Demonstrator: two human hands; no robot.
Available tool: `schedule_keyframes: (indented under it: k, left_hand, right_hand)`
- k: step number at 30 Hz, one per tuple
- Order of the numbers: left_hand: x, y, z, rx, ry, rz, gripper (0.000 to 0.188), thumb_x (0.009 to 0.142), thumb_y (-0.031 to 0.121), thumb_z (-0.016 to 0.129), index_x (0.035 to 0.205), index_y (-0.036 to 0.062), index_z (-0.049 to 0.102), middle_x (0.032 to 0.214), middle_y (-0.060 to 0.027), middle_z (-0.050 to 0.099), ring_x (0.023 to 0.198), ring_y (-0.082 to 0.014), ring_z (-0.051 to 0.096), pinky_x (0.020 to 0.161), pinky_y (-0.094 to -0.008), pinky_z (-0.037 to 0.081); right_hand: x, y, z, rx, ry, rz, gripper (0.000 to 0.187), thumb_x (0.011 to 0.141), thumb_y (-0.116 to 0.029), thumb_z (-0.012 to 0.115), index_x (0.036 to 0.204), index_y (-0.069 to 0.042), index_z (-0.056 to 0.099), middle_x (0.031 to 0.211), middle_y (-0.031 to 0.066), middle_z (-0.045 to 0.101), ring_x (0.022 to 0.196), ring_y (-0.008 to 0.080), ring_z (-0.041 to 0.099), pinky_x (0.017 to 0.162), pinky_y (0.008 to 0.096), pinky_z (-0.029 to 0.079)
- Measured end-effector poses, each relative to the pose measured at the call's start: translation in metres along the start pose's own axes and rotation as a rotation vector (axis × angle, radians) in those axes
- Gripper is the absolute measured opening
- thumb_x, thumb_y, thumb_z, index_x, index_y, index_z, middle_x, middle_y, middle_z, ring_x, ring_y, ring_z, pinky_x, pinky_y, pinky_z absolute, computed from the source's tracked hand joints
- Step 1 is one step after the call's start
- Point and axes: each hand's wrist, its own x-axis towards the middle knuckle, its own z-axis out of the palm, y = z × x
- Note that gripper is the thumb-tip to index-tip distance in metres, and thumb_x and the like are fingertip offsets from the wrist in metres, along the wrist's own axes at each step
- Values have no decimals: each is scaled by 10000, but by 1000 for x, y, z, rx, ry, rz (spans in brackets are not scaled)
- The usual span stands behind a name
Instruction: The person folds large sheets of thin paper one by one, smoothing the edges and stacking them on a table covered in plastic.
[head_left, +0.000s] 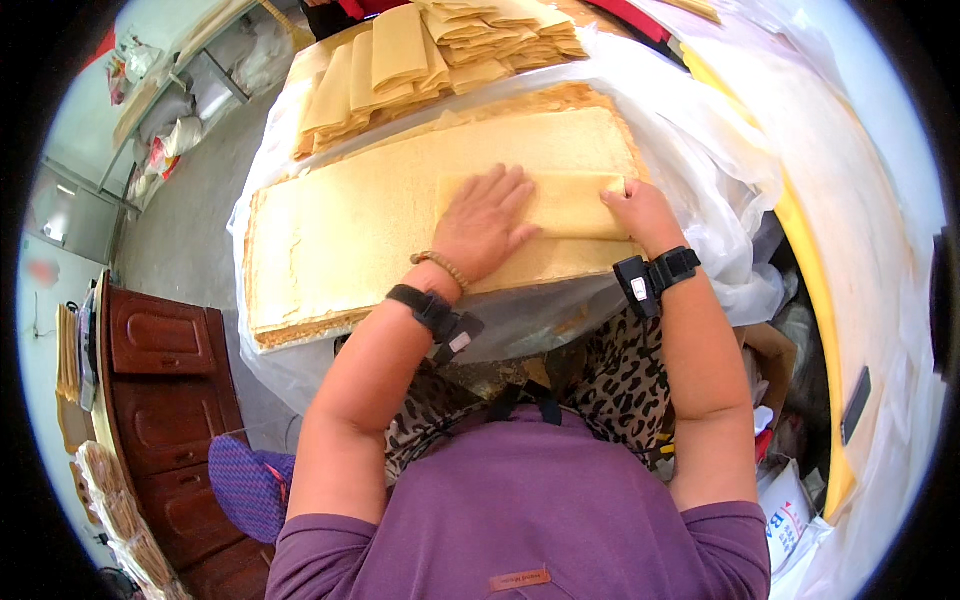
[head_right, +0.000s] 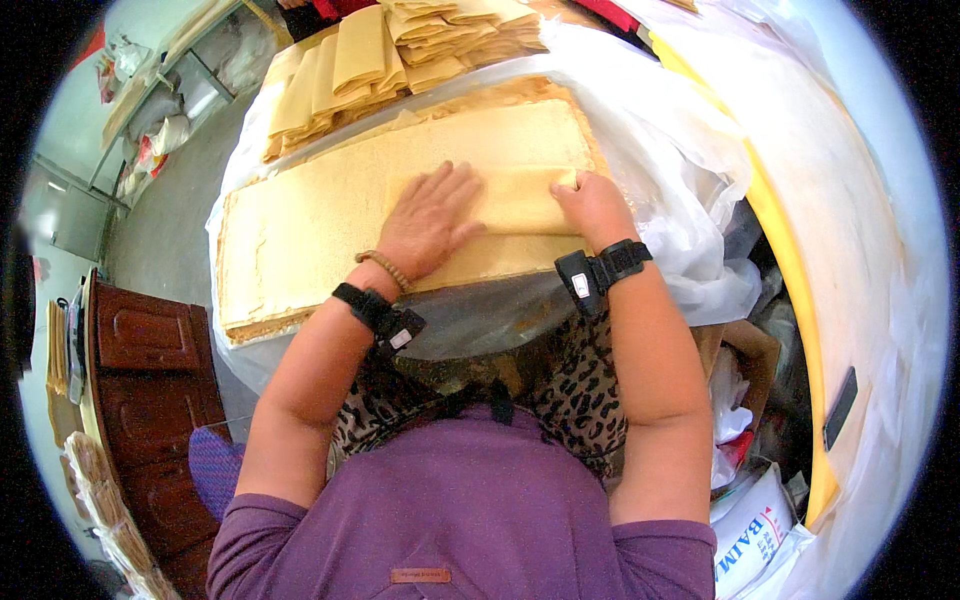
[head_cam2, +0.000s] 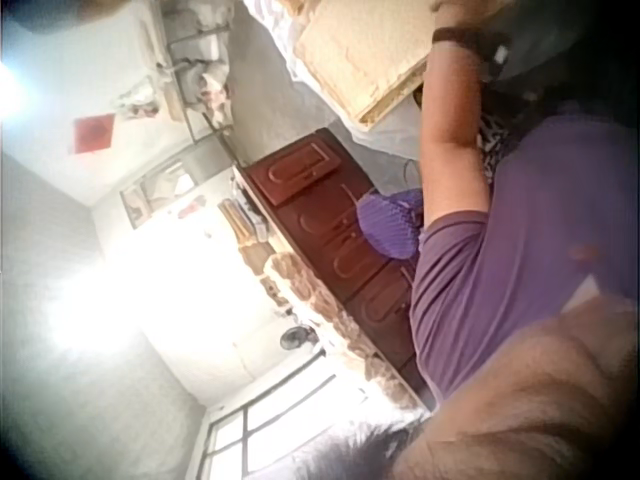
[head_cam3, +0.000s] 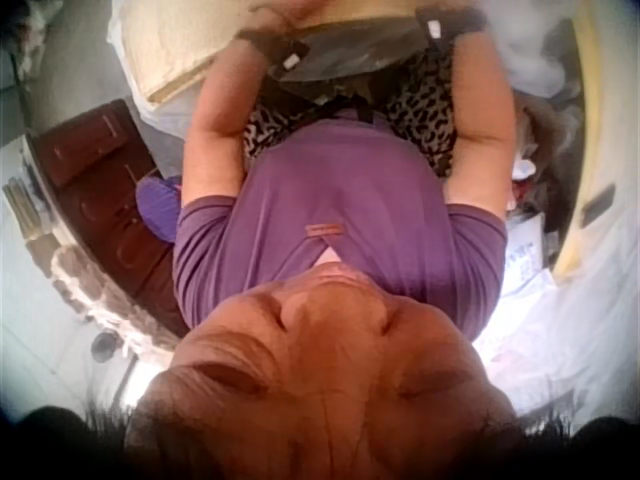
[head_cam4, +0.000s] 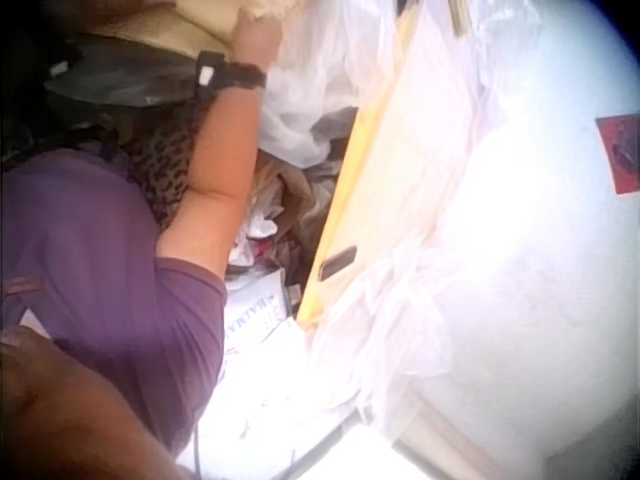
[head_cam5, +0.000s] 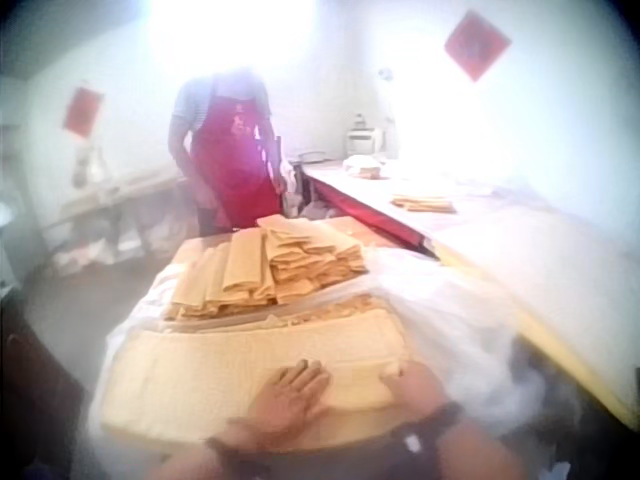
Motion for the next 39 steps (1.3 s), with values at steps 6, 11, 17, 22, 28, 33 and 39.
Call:
schedule_keyframes:
  k: [6, 11, 17, 22, 28, 33, 39]
  left_hand:
    - [-3, 6, -13, -256, -276, -112, 767, 923, 596, 561, 1482, 88, 429, 1569, -135, 383, 1485, -327, 285, 1208, -479, 231]
    - [-14, -34, -25, -227, -267, -33, 647, 923, 448, 621, 1431, 71, 485, 1524, -144, 441, 1442, -325, 360, 1159, -448, 335]
    - [-19, -81, -39, -313, -293, 3, 435, 872, 138, 630, 1306, 130, 622, 1161, -118, 701, 1061, -294, 665, 887, -394, 541]
    - [17, -148, -91, -5, 191, -486, 383, 896, 123, 597, 1269, 174, 666, 828, -122, 698, 670, -327, 656, 595, -417, 532]
    - [68, -238, -28, 583, 216, -543, 311, 916, 253, 570, 1212, 187, 643, 908, -107, 704, 812, -334, 675, 743, -468, 534]
    - [35, -262, 13, 149, -454, -410, 444, 974, 437, 541, 1188, 54, 609, 1152, -222, 673, 1046, -440, 630, 907, -510, 500]
    - [53, -133, -27, -207, -36, -272, 379, 912, 267, 687, 1212, 36, 660, 1182, -209, 679, 1083, -384, 641, 908, -430, 525]
  right_hand:
    - [-27, -25, 43, -412, 346, -671, 610, 905, -503, 625, 1363, -107, 547, 1439, 154, 512, 1344, 319, 459, 1125, 502, 330]
    - [-29, -18, 38, -449, 178, -732, 714, 912, -505, 615, 1445, -53, 473, 1553, 152, 404, 1465, 340, 318, 1204, 500, 217]
    - [-13, -2, 17, 209, 213, -568, 495, 1013, -255, 512, 1431, 9, 482, 1461, 209, 507, 1380, 355, 450, 1161, 454, 325]
    - [-49, 47, -11, 634, 431, -417, 415, 1055, -162, 423, 1392, 69, 500, 1382, 182, 574, 1289, 254, 533, 1104, 382, 392]
    - [-98, 76, -11, 410, 522, -183, 263, 1023, -69, 493, 1207, 50, 638, 1168, 124, 691, 1120, 212, 625, 1025, 342, 450]
    - [-111, 58, 8, 813, 331, 64, 239, 1038, -140, 539, 1189, 14, 642, 1089, 95, 706, 979, 165, 678, 845, 284, 540]
    - [-126, 65, 15, 1348, -45, 385, 399, 1051, -297, 516, 1320, -2, 501, 1166, 153, 656, 1038, 238, 671, 825, 328, 557]
